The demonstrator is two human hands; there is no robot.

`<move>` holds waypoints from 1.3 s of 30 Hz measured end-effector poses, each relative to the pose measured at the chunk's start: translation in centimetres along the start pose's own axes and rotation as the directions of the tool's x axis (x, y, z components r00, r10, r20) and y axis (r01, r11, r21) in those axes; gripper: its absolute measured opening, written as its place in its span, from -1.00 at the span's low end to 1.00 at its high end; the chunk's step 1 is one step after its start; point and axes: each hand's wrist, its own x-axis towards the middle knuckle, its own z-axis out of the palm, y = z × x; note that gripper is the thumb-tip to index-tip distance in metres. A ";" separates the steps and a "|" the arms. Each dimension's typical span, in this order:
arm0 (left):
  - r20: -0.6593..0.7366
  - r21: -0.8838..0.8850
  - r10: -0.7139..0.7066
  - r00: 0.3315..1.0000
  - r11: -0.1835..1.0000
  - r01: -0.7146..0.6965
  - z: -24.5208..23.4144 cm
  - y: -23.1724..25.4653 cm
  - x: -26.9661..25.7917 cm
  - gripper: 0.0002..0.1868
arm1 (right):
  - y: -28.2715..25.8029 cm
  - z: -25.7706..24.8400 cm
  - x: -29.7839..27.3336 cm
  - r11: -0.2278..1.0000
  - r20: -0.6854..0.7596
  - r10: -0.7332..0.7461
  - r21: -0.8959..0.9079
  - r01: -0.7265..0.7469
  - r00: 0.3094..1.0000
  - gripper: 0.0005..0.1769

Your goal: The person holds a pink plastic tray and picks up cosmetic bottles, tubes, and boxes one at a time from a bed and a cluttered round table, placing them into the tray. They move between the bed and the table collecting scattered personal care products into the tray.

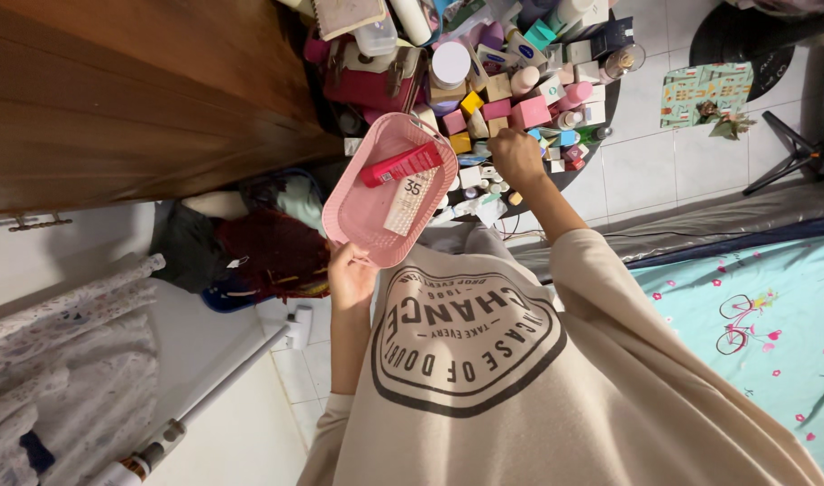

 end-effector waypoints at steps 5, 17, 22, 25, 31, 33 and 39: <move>-0.072 0.048 -0.008 0.997 0.999 0.012 -0.3 -0.1 0.0 -0.29 | 0.5 -0.2 0.8 1.000 0.117 -0.008 0.005 0.008 0.993 -0.95; 0.073 0.021 -0.065 0.995 0.998 0.064 2.6 -0.6 -0.2 -0.30 | -1.9 -11.4 3.0 0.904 -0.011 0.177 0.397 -0.158 0.984 -0.87; 0.115 0.069 -0.016 0.993 0.998 0.008 3.1 -1.7 0.5 -0.16 | -9.2 -19.6 2.4 0.782 -0.255 0.388 0.600 -0.169 0.886 -0.91; 0.157 0.126 -0.012 0.988 0.992 -0.008 3.1 -2.0 0.7 -0.12 | -12.1 -21.8 2.7 0.914 -0.196 -0.066 0.382 0.138 0.978 -0.80; 0.108 0.140 -0.017 0.994 0.990 0.002 5.5 -1.8 0.1 -0.15 | -13.5 -23.4 4.7 0.956 0.203 -0.195 -0.178 0.232 0.960 -0.94; 0.111 0.127 0.004 0.994 0.992 -0.018 6.0 -1.4 0.0 -0.14 | -13.1 -25.0 4.0 0.969 0.023 -0.199 0.157 0.193 0.980 -0.87; 0.058 0.209 0.058 0.997 0.976 -0.069 4.5 -0.1 0.2 -0.13 | -10.9 -31.1 -1.3 0.835 -0.201 0.217 0.545 -0.075 0.955 -0.85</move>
